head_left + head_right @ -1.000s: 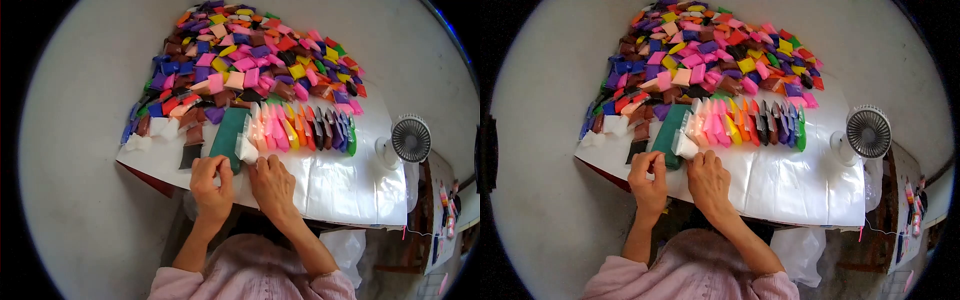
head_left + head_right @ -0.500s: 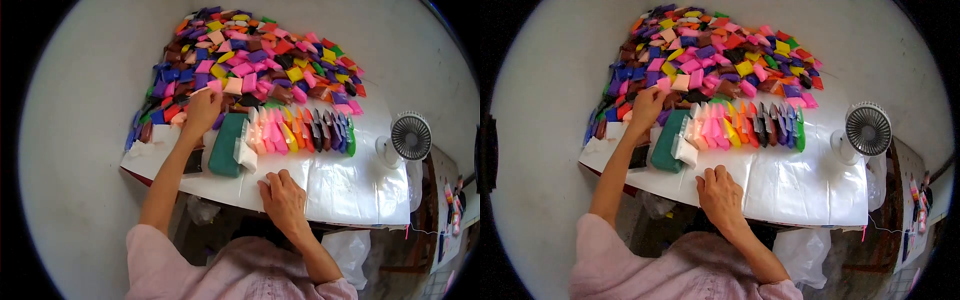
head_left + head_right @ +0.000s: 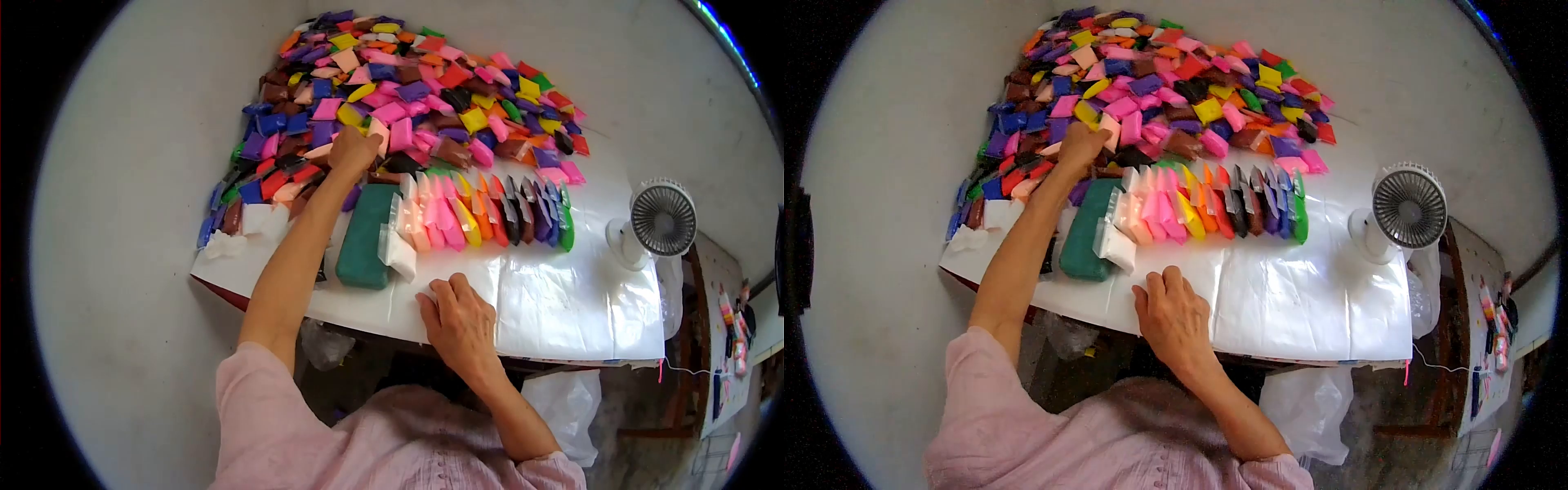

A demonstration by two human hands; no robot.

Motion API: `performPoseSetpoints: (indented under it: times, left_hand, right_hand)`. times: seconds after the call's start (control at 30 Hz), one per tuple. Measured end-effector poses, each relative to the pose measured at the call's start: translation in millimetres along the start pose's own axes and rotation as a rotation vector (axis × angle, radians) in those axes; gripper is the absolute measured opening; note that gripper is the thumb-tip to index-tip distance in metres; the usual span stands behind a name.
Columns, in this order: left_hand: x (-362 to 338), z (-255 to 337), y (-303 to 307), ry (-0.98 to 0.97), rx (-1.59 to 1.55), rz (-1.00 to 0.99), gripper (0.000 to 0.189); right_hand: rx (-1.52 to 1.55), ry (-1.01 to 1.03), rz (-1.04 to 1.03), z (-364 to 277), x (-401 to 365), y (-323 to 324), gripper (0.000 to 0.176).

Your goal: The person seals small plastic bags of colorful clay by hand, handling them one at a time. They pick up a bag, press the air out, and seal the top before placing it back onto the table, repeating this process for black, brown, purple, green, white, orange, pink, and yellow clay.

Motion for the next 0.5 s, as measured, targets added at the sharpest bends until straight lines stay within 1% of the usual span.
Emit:
performPoseSetpoints:
  times: [0.03,0.07,0.1,0.17,0.23,0.3,0.4,0.5]
  left_hand:
    - [7.3,-6.7,-3.7,-0.025,-0.056,-0.007,0.048]
    - [12.6,-13.7,-5.5,-0.107,-0.222,0.077,0.043]
    - [-10.6,1.9,10.2,-0.131,-0.323,0.075,0.040]
    - [-21.6,7.3,24.8,-0.275,-0.498,0.189,0.033]
    - [-76.7,37.6,50.7,-0.354,-0.646,0.055,0.024]
    - [-118.3,50.9,60.5,-0.333,-0.809,-0.109,0.017]
    - [-184.5,63.9,52.5,-0.338,-0.936,-0.271,0.016]
    - [-234.7,64.9,29.7,-0.355,-1.076,-0.434,0.017]
  right_hand:
    - [0.001,0.002,-0.004,0.1,-0.5,0.3,0.018]
    - [0.002,0.001,-0.009,0.2,-0.6,0.3,0.018]
    - [0.003,0.000,-0.011,0.6,-0.6,0.4,0.018]
    - [0.022,-0.002,0.000,1.2,-0.9,-0.1,0.018]
    - [0.048,-0.004,0.016,2.2,-0.8,-1.0,0.016]
    - [0.080,-0.008,0.031,3.8,-0.8,-1.8,0.015]
    - [0.367,0.005,0.088,15.4,-0.6,2.8,0.017]
    - [1.092,-0.272,0.083,32.1,-7.3,12.8,0.026]
Point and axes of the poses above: each hand's wrist, its own x-axis towards the middle knuckle, its own y-axis out of the back of the hand, z = x × y, the point moved 3 cm from there along x, towards the middle knuckle, and after that the axes turned 12 degrees about -z, right-handed, at the moved point
